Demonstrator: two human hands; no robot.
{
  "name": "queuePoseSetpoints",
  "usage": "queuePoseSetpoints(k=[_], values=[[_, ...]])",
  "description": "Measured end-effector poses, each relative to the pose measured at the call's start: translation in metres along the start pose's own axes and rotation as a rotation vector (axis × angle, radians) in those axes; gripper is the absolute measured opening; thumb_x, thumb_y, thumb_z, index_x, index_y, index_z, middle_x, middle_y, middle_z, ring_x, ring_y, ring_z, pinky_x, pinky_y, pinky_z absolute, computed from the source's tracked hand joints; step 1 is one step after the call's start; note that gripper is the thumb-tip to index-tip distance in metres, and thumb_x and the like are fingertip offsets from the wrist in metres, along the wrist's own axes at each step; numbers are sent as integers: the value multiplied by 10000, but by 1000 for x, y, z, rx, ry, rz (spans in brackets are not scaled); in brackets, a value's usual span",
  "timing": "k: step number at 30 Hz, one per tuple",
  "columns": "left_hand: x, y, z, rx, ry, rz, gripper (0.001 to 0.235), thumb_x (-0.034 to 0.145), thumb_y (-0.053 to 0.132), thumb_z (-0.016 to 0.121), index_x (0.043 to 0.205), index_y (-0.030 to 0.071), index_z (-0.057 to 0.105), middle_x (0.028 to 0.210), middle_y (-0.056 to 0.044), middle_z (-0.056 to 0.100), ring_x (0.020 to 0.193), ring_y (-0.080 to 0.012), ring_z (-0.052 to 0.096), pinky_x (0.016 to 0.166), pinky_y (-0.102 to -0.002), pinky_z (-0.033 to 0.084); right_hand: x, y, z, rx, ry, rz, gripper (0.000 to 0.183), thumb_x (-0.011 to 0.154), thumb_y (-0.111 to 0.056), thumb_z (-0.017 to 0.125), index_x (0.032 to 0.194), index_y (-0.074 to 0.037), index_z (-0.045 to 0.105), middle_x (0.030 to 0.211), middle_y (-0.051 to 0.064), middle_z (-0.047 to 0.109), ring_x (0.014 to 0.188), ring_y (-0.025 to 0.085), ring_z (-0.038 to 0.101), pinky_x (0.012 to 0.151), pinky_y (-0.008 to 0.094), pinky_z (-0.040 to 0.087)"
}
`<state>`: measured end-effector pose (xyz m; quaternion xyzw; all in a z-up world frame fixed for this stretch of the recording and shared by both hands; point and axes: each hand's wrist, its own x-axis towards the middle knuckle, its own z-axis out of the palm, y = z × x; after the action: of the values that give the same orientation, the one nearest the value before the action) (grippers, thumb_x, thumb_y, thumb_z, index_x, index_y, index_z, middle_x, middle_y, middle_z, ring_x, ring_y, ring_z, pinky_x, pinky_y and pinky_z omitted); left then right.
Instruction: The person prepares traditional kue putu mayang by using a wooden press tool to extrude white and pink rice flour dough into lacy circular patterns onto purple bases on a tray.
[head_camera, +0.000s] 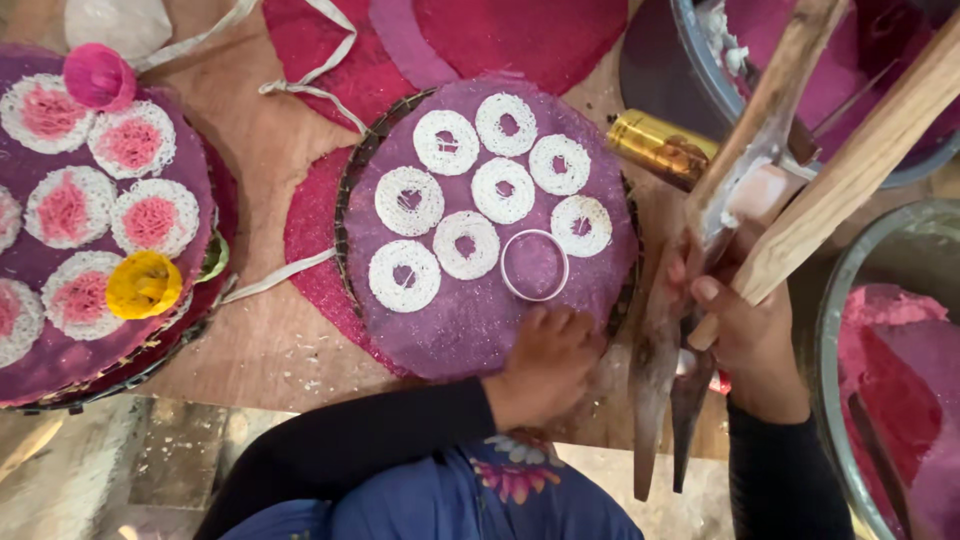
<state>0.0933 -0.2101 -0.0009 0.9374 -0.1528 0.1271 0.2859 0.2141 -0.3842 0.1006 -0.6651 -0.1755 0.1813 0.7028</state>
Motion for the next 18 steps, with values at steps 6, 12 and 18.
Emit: queuePoseSetpoints(k=[6,12,18], values=[[-10,-9,71,-38,13,154,336,805,255,686,1077,58,687,1173,-117,605,1161,-284,536,998,-439,403,-20,6,4,-138,35,-50,487,821,-132,749,1261,-19,572,1000,75,649,864,168,626,720,292,508],[5,-9,90,141,33,180,274,810,199,639,1063,96,664,1199,-100,588,1215,-291,533,1039,-420,407,-38,12,-11,-184,134,-2,489,808,-94,746,1254,12,576,1017,97,668,826,178,630,662,313,513],[-10,-13,51,78,-31,314,534,746,225,650,1239,21,663,1164,-110,602,1118,-270,546,923,-409,421,-31,8,-13,-116,150,-11,453,830,-145,698,1243,-14,567,1025,88,660,888,184,640,732,311,524]])
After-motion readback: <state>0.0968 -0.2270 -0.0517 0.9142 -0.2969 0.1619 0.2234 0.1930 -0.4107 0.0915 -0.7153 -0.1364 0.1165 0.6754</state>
